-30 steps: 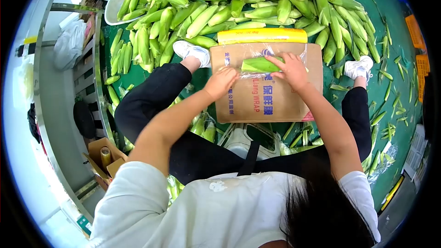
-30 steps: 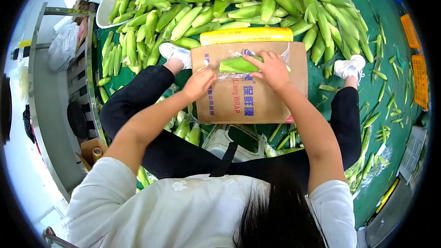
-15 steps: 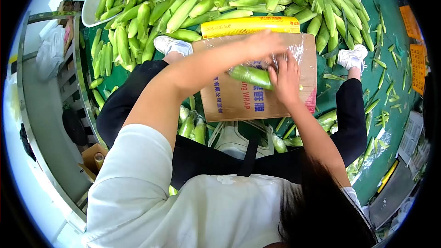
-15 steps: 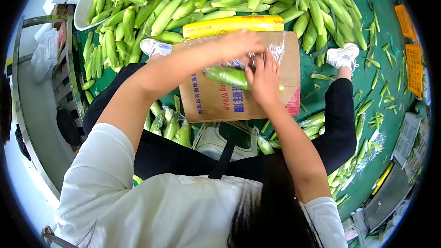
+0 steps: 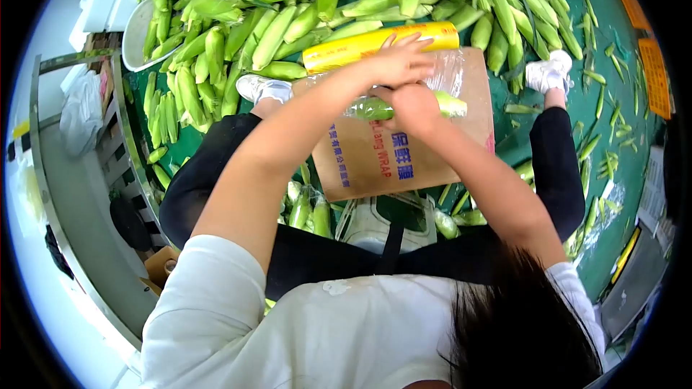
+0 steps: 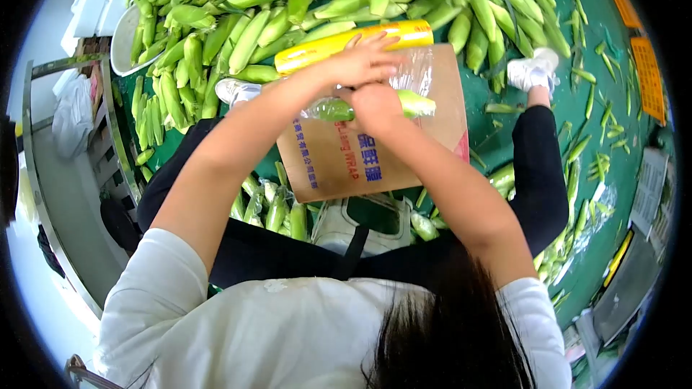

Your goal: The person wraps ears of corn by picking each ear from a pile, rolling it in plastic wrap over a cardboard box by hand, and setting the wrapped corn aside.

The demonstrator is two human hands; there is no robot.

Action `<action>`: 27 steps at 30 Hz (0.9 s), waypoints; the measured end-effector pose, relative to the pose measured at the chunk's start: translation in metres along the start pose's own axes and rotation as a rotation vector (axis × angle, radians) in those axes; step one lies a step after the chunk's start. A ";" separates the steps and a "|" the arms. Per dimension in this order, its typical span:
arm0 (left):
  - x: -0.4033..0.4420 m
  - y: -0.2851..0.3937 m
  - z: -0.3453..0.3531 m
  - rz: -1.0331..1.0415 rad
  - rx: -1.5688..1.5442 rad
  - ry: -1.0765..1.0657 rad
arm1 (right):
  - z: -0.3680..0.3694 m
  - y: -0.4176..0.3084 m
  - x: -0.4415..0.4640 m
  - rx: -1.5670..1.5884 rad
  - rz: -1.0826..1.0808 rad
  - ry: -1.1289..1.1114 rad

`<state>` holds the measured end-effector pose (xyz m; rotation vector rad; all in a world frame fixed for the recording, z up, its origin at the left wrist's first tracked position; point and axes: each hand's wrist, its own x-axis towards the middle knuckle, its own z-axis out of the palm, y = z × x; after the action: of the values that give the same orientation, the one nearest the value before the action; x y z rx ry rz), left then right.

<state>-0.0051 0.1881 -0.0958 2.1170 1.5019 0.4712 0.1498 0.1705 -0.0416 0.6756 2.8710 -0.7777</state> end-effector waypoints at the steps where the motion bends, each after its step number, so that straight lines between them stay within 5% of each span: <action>1: -0.007 0.008 0.015 0.022 0.086 0.006 | -0.005 0.000 -0.003 0.071 0.032 -0.158; 3: -0.017 0.020 0.032 0.090 0.266 0.023 | -0.010 0.005 -0.005 0.129 -0.017 -0.482; 6: -0.028 0.039 0.023 0.234 0.355 -0.038 | 0.016 -0.026 -0.027 0.274 -0.188 -1.405; 8: -0.029 0.041 0.032 0.234 0.416 -0.007 | 0.005 -0.063 -0.077 0.478 -0.324 -1.527; 10: -0.045 0.064 0.047 0.151 0.430 0.023 | -0.009 -0.078 -0.129 1.050 0.059 -1.628; 13: -0.079 0.115 0.088 0.203 0.279 -0.134 | -0.034 -0.055 -0.180 1.356 0.216 -1.159; 14: -0.105 0.140 0.108 0.193 0.057 -0.053 | -0.052 -0.041 -0.188 1.556 0.373 -1.012; 15: -0.142 0.158 0.109 0.028 -0.621 -0.173 | -0.052 -0.025 -0.199 1.730 0.485 -0.825; 16: -0.157 0.175 0.113 0.111 -0.365 -0.315 | -0.049 -0.011 -0.211 1.899 0.597 -0.620; 17: -0.175 0.197 0.100 0.041 -0.551 -0.149 | -0.050 0.000 -0.220 1.930 0.656 -0.512; 20: -0.178 0.240 0.009 -0.048 -0.176 0.276 | -0.050 0.003 -0.231 1.854 0.802 -0.555; 22: -0.155 0.251 -0.029 0.179 0.272 0.203 | -0.052 -0.016 -0.227 1.738 0.609 -0.677; 24: -0.138 0.256 -0.045 -0.002 0.000 -0.437 | -0.067 -0.042 -0.219 1.680 0.605 -0.877; 25: -0.138 0.251 -0.047 0.066 0.013 -0.356 | -0.079 -0.050 -0.222 1.604 0.574 -0.833; 27: -0.140 0.241 -0.053 -0.023 -0.171 -0.551 | -0.099 -0.068 -0.236 1.255 0.469 -0.611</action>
<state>0.1056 0.0018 0.0876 1.8855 1.1227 -0.0041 0.3346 0.0743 0.1220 0.8842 1.3548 -2.1496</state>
